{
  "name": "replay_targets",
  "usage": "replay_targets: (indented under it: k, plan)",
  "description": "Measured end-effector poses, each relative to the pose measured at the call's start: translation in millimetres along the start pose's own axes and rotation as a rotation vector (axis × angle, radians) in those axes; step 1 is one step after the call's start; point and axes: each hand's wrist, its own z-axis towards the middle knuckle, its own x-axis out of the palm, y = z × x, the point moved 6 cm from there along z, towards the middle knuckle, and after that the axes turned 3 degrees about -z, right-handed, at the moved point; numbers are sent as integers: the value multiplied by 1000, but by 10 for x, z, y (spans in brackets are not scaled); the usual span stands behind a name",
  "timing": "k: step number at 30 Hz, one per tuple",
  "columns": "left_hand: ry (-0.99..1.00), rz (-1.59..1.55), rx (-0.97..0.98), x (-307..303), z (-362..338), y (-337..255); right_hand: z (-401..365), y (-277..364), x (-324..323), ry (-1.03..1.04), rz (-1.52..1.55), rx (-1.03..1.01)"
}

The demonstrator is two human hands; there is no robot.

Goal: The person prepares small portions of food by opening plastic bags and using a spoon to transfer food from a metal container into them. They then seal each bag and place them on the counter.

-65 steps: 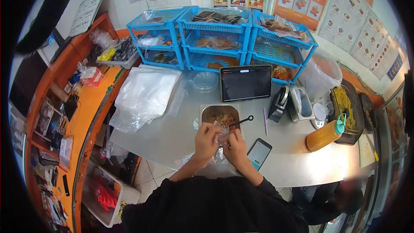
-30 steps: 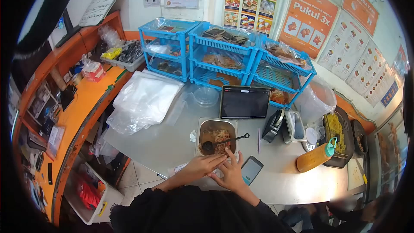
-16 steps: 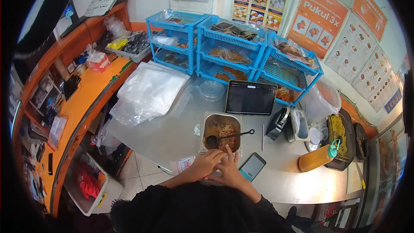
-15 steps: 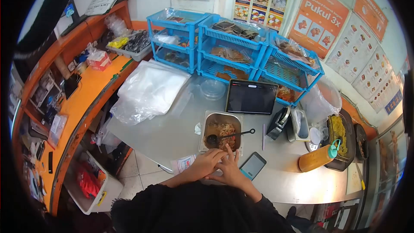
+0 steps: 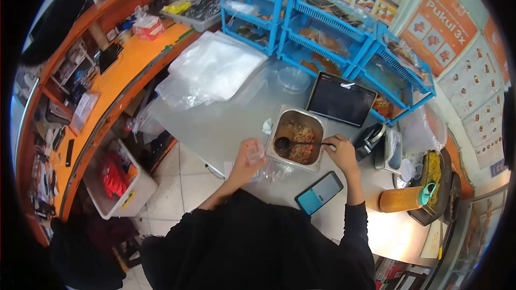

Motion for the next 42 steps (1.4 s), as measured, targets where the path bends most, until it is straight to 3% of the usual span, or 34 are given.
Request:
replay_targets:
  k: [3,5,7,11,14,21,28,30,34,42]
  plan:
    - [-125,-32,-79,-123,-23,-36,-11,29,59,55,7,54]
    - [-138,-34,-116,-72,-61,-109,-23,218,21,-96,-206,-132]
    - [-146,-30,-152,-56,-116,-83,-32,361,79,-124,-272,-188]
    - [-51,-32,-223,42,-168,8,-19,539,-43,-312,-396,-342]
    - [6,24,-219,110,-210,-26,69,502,-138,-375,-560,-305]
    - [88,94,-125,151,-176,11,2,769,50,-206,-433,-558]
    - [167,136,-120,191,-150,27,-11,839,-120,-107,-421,-598]
    - [146,76,-167,184,-139,40,54,725,-140,-295,-507,-539]
    - [158,90,-171,170,-128,56,173,471,19,-330,-556,-497]
    - [215,131,-148,164,-120,63,58,605,-53,18,-222,-570]
